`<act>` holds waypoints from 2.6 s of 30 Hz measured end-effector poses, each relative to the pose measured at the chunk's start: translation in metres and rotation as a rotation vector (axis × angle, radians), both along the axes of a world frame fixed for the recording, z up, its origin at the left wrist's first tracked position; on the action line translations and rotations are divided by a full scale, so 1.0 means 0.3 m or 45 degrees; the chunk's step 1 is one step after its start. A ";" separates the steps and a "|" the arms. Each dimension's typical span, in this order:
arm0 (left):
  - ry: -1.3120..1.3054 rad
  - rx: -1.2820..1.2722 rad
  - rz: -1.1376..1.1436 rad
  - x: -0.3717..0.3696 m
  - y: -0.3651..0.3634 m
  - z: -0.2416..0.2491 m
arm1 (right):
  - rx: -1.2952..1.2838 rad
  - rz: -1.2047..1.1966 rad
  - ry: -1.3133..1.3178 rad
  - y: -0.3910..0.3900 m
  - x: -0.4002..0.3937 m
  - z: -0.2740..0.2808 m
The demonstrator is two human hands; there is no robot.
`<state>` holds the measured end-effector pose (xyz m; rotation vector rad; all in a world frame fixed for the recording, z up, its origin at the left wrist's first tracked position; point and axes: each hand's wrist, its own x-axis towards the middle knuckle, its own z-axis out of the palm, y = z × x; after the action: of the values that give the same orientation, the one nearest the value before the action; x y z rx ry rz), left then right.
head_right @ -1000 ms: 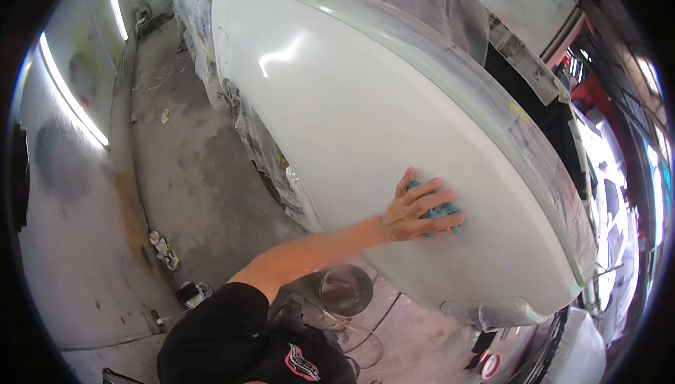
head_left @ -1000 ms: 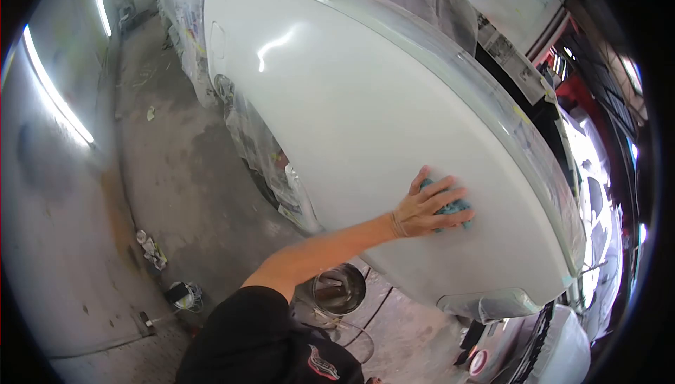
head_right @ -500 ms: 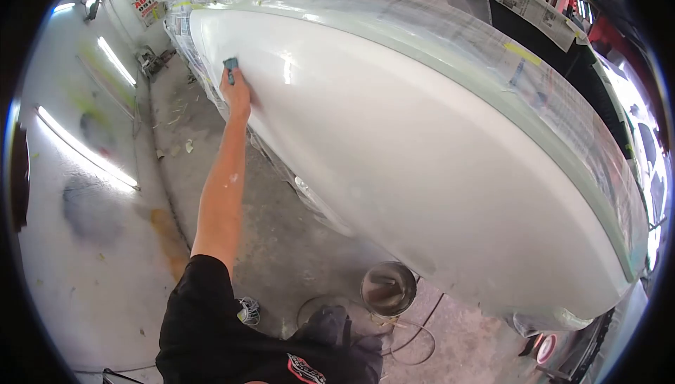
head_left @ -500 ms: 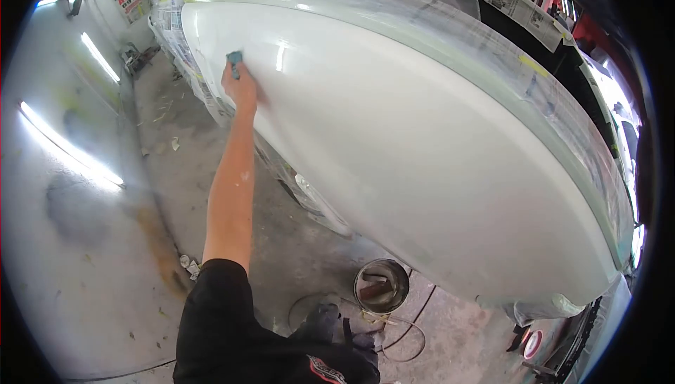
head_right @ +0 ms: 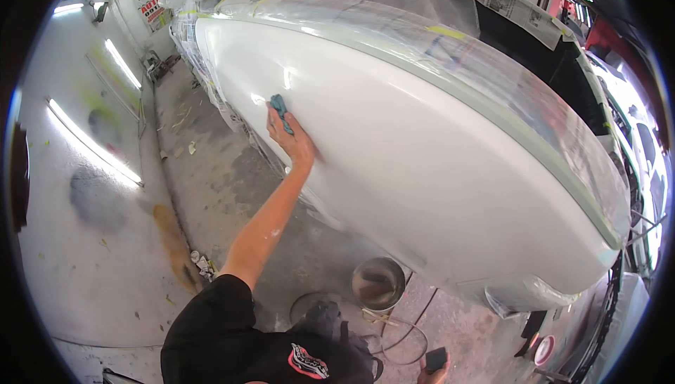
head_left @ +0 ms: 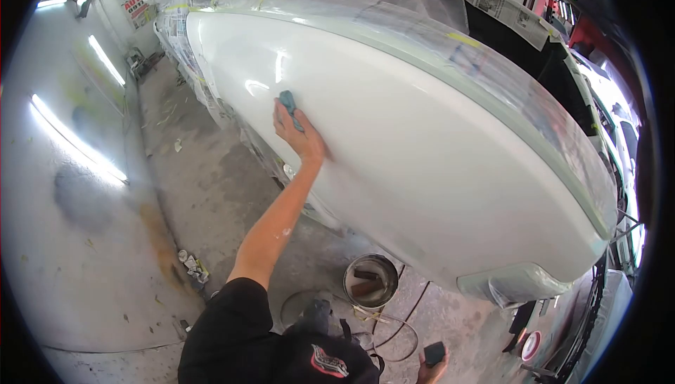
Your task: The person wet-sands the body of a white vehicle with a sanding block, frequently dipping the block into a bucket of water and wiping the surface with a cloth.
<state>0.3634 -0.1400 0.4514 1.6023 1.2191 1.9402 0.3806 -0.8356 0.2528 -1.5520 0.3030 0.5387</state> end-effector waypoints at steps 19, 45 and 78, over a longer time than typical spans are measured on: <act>0.469 0.223 -0.185 -0.272 0.236 0.160 | -0.315 0.198 0.307 -0.185 -0.030 -0.194; 1.018 0.383 -0.660 -0.079 -0.398 0.308 | -0.538 0.322 0.319 -0.284 -0.188 -0.347; 1.186 0.445 -0.499 -0.323 0.301 0.319 | -0.929 0.854 -0.067 -0.446 -0.446 -0.624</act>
<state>0.2665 -0.0499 0.5470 2.8374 0.7158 1.1911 0.2469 -0.9695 0.0655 -2.3915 -0.0982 0.9720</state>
